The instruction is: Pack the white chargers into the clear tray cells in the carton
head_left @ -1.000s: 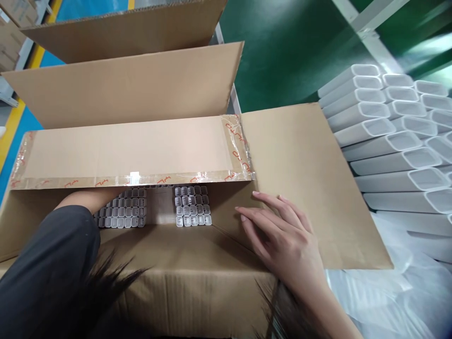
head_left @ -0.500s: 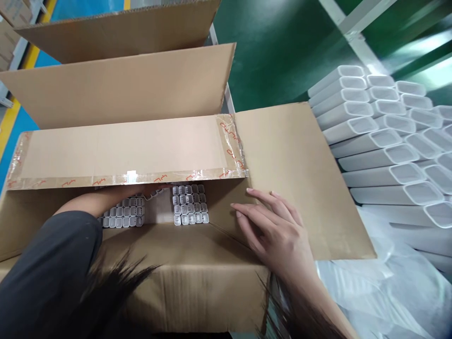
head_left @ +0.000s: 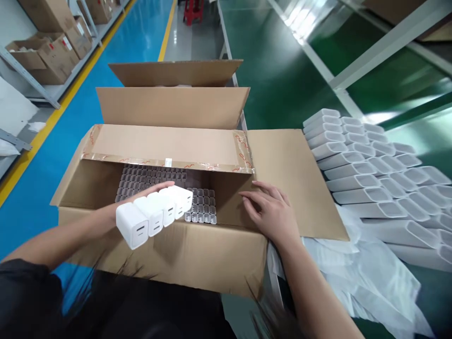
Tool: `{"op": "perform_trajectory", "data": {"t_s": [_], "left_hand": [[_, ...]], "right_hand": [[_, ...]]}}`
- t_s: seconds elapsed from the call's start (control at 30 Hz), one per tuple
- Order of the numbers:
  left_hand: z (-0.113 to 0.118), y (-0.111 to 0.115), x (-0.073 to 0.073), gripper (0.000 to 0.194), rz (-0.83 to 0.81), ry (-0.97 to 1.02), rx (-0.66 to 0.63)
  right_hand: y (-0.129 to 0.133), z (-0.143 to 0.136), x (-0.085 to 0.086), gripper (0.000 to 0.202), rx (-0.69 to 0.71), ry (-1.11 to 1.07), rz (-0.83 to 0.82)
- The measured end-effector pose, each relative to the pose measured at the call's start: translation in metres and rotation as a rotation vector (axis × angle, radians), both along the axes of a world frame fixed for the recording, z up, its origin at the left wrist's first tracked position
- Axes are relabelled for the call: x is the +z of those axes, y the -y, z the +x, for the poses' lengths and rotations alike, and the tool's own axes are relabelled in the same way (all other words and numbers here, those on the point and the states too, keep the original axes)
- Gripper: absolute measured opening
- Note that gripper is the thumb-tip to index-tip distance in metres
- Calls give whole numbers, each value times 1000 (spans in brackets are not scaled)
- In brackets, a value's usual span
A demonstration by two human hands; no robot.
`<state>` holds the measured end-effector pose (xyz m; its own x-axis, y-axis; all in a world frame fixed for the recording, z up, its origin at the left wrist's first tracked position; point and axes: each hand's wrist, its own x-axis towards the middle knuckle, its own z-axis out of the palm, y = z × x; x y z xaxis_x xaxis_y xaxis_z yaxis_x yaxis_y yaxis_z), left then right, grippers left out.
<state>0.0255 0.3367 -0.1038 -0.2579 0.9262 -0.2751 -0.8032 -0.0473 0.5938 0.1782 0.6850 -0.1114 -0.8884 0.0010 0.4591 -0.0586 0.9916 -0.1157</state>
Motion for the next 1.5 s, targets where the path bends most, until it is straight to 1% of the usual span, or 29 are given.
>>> {"op": "perform_trajectory", "data": {"t_s": [0.07,0.1,0.17,0.23,0.3,0.37,0.47,0.53,0.6,0.73,0.8,1.0,1.17,1.37,1.5], "left_hand": [[35,-4,-6,72,98,51,-12],[53,-6,-10,71,133,60,2],[87,-7,-18,70,208,106,100],[115,-6,-23,65,279,178,194],[135,-4,-26,57,315,239,201],[145,-4,-28,49,332,267,181],[151,-6,-30,36,358,274,166],[153,-9,-31,34,373,278,161],[155,-13,-31,41,386,288,145],[158,-20,-30,66,384,307,95],[159,-23,-29,72,377,320,62],[157,-30,-30,73,365,311,0],[156,-33,-33,68,339,299,-32],[154,-33,-34,71,342,342,-40],[154,-33,-30,72,318,339,-28]], "right_hand": [[0,-1,0,23,-2,11,5],[0,-1,0,24,-5,22,6],[1,-1,0,24,-11,44,1],[1,-1,-1,25,-21,62,-8],[1,-1,-1,27,-33,77,-16],[1,-1,-2,28,-45,93,-24],[2,-1,-3,29,-61,101,-44],[3,-1,-2,28,-67,104,-59],[4,-1,-1,28,-68,113,-71],[6,-1,1,29,-78,131,-71],[6,-1,1,30,-78,143,-63],[5,0,-2,30,-74,149,-60],[5,0,-3,29,-82,123,-86],[4,-1,-4,28,-85,129,-97],[3,-1,-5,28,-88,128,-100]]}}
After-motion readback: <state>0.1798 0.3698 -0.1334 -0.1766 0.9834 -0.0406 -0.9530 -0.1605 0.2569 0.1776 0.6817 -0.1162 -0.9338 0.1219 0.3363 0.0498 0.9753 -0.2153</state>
